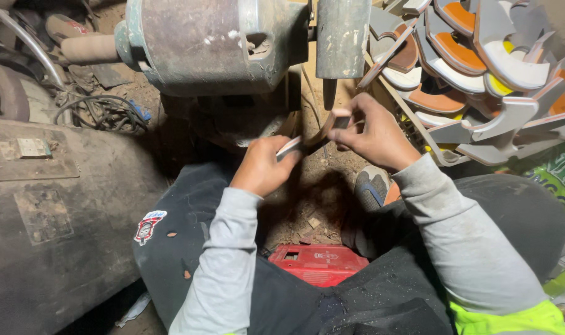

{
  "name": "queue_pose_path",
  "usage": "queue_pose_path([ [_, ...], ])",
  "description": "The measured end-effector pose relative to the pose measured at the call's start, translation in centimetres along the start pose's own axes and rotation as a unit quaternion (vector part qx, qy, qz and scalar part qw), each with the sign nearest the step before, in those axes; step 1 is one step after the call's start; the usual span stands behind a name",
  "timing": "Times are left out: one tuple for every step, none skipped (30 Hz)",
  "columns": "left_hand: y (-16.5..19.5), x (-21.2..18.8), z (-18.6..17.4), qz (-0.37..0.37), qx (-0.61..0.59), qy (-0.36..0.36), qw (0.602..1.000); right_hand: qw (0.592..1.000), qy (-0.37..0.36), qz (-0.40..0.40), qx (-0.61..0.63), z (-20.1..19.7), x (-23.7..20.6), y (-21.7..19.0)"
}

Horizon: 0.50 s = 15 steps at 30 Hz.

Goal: The person sits on the floor and uses a bench grinder to smooth the edges of curved shoe sole pieces. They hold each piece with both hands, press it against the rotating wheel, and then place the finished piece into a nearby crate.

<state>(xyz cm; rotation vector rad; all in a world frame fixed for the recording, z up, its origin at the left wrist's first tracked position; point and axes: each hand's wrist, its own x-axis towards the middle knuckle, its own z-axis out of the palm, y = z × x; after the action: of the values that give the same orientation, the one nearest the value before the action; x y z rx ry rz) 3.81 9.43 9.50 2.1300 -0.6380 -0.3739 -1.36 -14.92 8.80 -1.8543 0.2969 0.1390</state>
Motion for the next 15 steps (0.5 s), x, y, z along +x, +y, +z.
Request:
queue_pose_path([
  [0.2, -0.5, 0.1, 0.041, 0.028, 0.038, 0.998, 0.999, -0.005, -0.02, -0.029, -0.2, 0.2, 0.1],
  [0.5, -0.9, 0.3, 0.082, 0.056, 0.074, 0.992, 0.998, -0.009, -0.04, -0.057, -0.5, 0.5, 0.3],
  [0.8, -1.4, 0.7, 0.122, 0.083, 0.109, 0.983, 0.995, -0.014, -0.057, -0.086, -0.8, 0.6, 0.5],
  [1.0, -1.6, 1.0, 0.117, 0.087, 0.126, 0.981, 0.994, -0.009, -0.076, -0.079, -1.0, 0.7, 0.7],
  [1.4, -1.7, 1.4, 0.114, 0.09, 0.142, 0.979, 0.993, -0.003, -0.095, -0.072, -1.2, 0.8, 0.8],
  [1.7, -1.7, 1.8, 0.11, 0.094, 0.158, 0.977, 0.991, 0.003, -0.114, -0.065, -1.4, 0.9, 0.9],
  [1.9, -1.6, 2.0, 0.113, 0.097, 0.162, 0.976, 0.993, -0.001, -0.109, -0.052, -1.7, 0.9, 1.0],
  [2.1, -1.5, 2.3, 0.118, 0.1, 0.166, 0.974, 0.994, -0.004, -0.106, -0.039, -2.2, 1.0, 1.0],
  [2.3, -1.4, 2.4, 0.122, 0.103, 0.17, 0.972, 0.994, -0.008, -0.103, -0.026, -2.5, 1.0, 0.9],
  [2.4, -1.3, 2.6, 0.123, 0.094, 0.169, 0.973, 0.993, -0.005, -0.111, -0.03, -2.7, 1.0, 0.8],
  [2.5, -1.2, 2.8, 0.124, 0.085, 0.168, 0.974, 0.992, -0.001, -0.119, -0.033, -3.0, 0.9, 0.6],
  [2.6, -1.2, 2.9, 0.124, 0.075, 0.168, 0.975, 0.991, 0.001, -0.127, -0.037, -3.1, 0.9, 0.3],
  [2.5, -1.0, 3.0, 0.132, 0.055, 0.17, 0.975, 0.992, -0.014, -0.123, 0.008, -3.3, 0.9, 0.0],
  [2.5, -0.9, 3.1, 0.139, 0.035, 0.171, 0.975, 0.991, -0.029, -0.117, 0.053, -3.6, 0.9, -0.4],
  [2.5, -0.7, 3.3, 0.146, 0.015, 0.171, 0.974, 0.988, -0.044, -0.111, 0.099, -3.9, 0.7, -0.7],
])
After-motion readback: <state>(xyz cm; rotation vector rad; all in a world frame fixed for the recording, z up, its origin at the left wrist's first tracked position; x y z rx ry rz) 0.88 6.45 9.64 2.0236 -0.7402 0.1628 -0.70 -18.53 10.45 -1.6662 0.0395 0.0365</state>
